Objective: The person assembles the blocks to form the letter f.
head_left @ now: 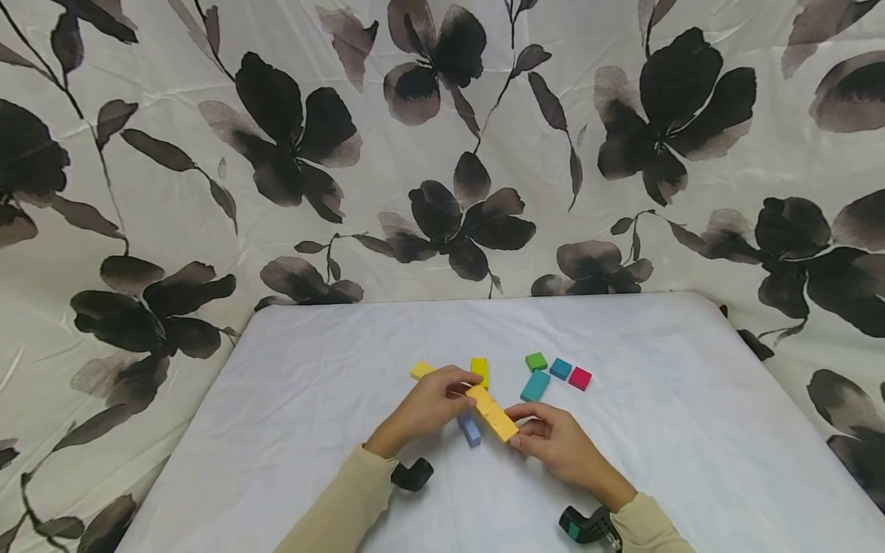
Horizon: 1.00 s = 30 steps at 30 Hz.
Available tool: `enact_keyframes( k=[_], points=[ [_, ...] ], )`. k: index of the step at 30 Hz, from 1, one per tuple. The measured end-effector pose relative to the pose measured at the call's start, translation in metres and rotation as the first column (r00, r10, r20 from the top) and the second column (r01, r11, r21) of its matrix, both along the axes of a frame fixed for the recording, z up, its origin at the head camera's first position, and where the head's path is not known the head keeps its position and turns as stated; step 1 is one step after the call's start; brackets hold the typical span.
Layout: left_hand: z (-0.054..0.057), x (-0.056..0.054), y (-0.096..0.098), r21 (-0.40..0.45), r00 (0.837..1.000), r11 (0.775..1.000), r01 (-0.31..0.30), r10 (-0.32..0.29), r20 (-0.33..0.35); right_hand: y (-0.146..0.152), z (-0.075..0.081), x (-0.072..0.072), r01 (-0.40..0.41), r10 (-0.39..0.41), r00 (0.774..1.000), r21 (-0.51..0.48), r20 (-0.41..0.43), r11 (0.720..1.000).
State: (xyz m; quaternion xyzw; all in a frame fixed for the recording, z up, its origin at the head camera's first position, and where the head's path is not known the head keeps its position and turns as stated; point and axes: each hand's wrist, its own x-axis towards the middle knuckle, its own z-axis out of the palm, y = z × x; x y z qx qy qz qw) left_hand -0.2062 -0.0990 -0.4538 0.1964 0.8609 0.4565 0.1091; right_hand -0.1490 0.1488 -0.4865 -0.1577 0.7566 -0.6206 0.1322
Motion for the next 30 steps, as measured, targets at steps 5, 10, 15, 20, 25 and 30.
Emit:
enact_keyframes(
  k=[5,10,15,20,25,30],
  points=[
    [0.001,-0.002,0.005,0.017,0.999,1.0,0.026,-0.026,-0.029,-0.002,0.002,0.0,0.005,-0.005,1.0,0.0,0.006,1.0],
    [0.002,-0.002,0.008,0.013,0.999,0.999,0.042,-0.041,-0.022,-0.004,0.0,0.0,0.001,-0.001,1.0,0.007,0.003,1.0],
    [0.003,-0.005,0.011,-0.003,0.999,0.999,0.051,-0.051,-0.003,-0.006,-0.002,0.001,0.001,-0.001,1.0,0.011,-0.006,1.0],
    [0.004,-0.008,0.015,-0.042,0.997,0.996,0.078,-0.078,-0.002,-0.008,-0.001,0.003,0.006,-0.005,1.0,0.03,-0.028,1.0],
    [0.004,-0.011,0.019,-0.079,0.995,0.991,0.104,-0.104,0.004,-0.01,0.0,0.004,0.008,-0.004,0.999,0.071,-0.054,0.997],
    [0.005,-0.011,0.022,-0.097,0.992,0.987,0.126,-0.126,0.007,-0.01,-0.001,0.005,0.007,-0.002,0.998,0.09,-0.056,0.996]
  ],
)
